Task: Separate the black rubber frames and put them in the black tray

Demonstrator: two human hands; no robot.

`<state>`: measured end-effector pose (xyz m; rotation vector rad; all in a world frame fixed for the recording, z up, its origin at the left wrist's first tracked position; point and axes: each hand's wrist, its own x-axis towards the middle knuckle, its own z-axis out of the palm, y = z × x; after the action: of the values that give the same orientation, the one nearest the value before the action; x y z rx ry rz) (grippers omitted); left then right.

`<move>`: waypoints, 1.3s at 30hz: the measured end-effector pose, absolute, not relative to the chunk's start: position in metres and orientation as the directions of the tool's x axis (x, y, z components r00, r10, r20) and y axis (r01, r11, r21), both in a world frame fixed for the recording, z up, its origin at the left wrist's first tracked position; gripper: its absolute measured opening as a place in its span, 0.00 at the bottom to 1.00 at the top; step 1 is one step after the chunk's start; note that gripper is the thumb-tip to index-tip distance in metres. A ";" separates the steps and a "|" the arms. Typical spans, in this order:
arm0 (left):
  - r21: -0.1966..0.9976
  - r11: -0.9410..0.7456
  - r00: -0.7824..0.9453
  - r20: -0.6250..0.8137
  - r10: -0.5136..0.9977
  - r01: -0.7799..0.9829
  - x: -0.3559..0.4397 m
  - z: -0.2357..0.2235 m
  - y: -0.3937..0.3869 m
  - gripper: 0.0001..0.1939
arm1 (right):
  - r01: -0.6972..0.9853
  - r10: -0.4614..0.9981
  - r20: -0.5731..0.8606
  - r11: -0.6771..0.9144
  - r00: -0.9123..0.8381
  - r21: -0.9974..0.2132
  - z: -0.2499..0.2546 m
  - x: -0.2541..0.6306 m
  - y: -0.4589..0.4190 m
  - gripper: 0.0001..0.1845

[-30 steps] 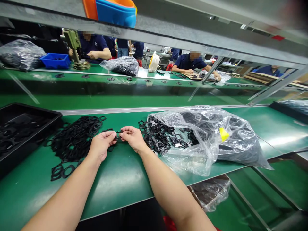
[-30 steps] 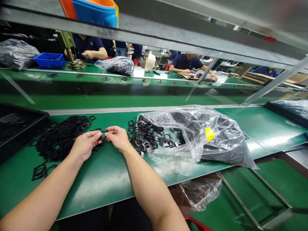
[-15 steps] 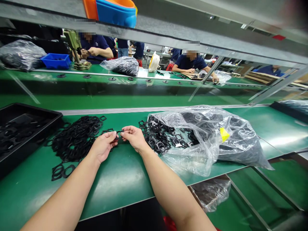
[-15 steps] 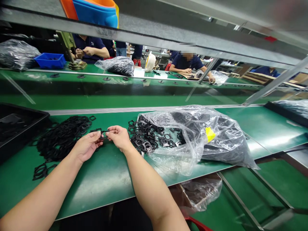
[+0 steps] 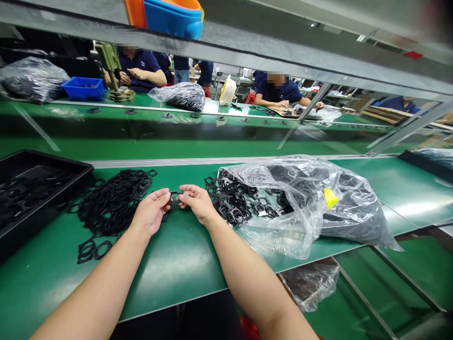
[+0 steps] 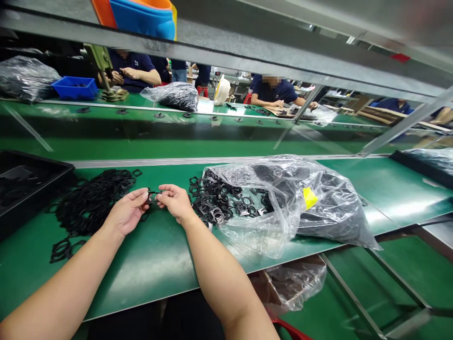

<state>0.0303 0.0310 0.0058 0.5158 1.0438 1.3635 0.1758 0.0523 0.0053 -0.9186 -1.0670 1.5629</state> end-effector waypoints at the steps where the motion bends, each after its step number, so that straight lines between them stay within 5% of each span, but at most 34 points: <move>1: 0.823 0.196 -0.113 -0.299 0.947 -0.534 0.030 0.005 0.032 0.13 | -0.313 0.969 -0.057 -0.133 -0.239 -0.940 0.005 0.176 0.053 0.21; 31: 0.785 0.277 -0.050 -0.363 0.930 -0.555 0.030 0.010 0.031 0.08 | -0.261 0.969 -0.056 -0.121 -0.242 -0.958 0.004 0.176 0.052 0.14; 39: 0.976 0.005 -0.195 -0.049 0.980 -0.219 0.034 0.006 0.030 0.19 | -0.421 0.947 -0.144 -0.260 -0.288 -0.869 0.007 0.178 0.053 0.17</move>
<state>0.0342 0.0295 0.0062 0.9236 1.1982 1.4287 0.1785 0.0525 0.0072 -0.8604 -0.9080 1.7341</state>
